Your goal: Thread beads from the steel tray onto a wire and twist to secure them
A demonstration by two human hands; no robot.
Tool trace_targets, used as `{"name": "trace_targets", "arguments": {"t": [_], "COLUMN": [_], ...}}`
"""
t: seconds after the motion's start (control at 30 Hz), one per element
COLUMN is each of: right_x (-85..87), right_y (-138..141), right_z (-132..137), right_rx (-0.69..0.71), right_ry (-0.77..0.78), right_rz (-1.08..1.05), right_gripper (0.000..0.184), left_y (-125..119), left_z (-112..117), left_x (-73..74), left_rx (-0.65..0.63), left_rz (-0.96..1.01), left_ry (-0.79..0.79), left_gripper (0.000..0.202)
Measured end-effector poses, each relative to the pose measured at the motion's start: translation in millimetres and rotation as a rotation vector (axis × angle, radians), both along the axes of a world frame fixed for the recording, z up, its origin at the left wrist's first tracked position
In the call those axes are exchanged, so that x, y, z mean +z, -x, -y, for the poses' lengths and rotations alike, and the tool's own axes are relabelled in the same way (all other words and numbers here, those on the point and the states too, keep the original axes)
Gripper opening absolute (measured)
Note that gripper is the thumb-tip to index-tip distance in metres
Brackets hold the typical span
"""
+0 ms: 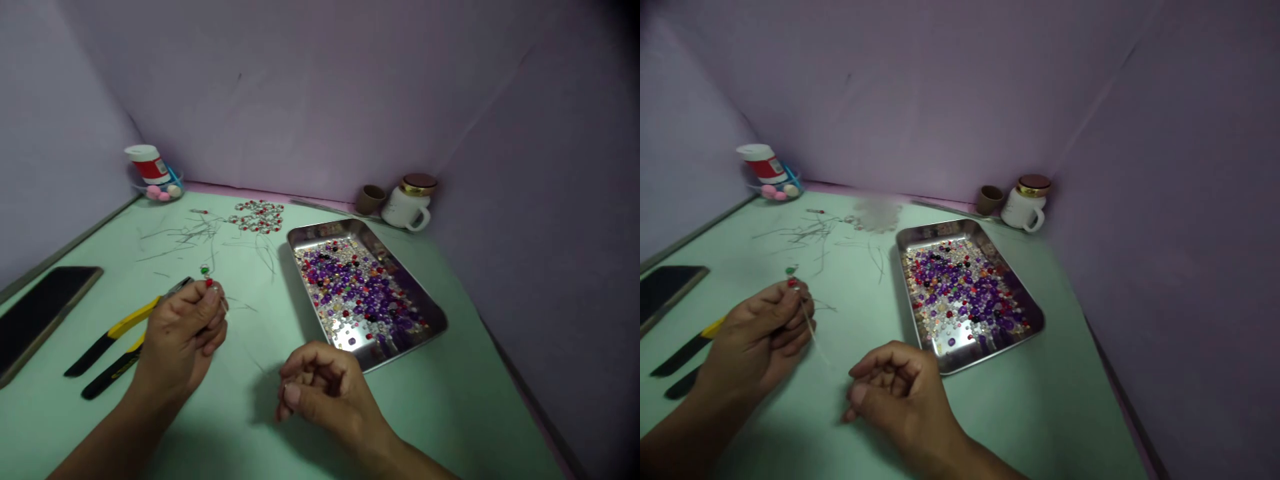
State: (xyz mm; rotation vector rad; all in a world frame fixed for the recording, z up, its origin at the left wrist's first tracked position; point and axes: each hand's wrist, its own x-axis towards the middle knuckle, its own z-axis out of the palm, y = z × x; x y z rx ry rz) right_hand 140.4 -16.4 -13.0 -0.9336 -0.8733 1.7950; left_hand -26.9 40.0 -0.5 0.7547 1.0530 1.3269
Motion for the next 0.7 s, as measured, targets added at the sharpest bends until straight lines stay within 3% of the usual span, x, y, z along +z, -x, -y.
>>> {"name": "trace_targets", "arguments": {"t": [0.1,0.33,0.7], "right_x": [-9.5,-29.4,-28.5], "right_y": [4,16,16], "right_z": [5,19,17], "right_rx": [-0.01,-0.107,-0.107], "right_ry": [0.046,0.331,0.343], "right_rz": [-0.059,-0.306,-0.35], "right_gripper": [0.012,0.019,0.018], "left_y": [1,0,-2], "left_z": [-1,0,3], "left_x": [0.8,4.8,-0.5], "left_rx": [0.02,0.018,0.0], "left_rz": [-0.008,-0.017,-0.09], "left_ry": [-0.008,-0.022,-0.068], "left_gripper": [0.019,0.02,0.017]}}
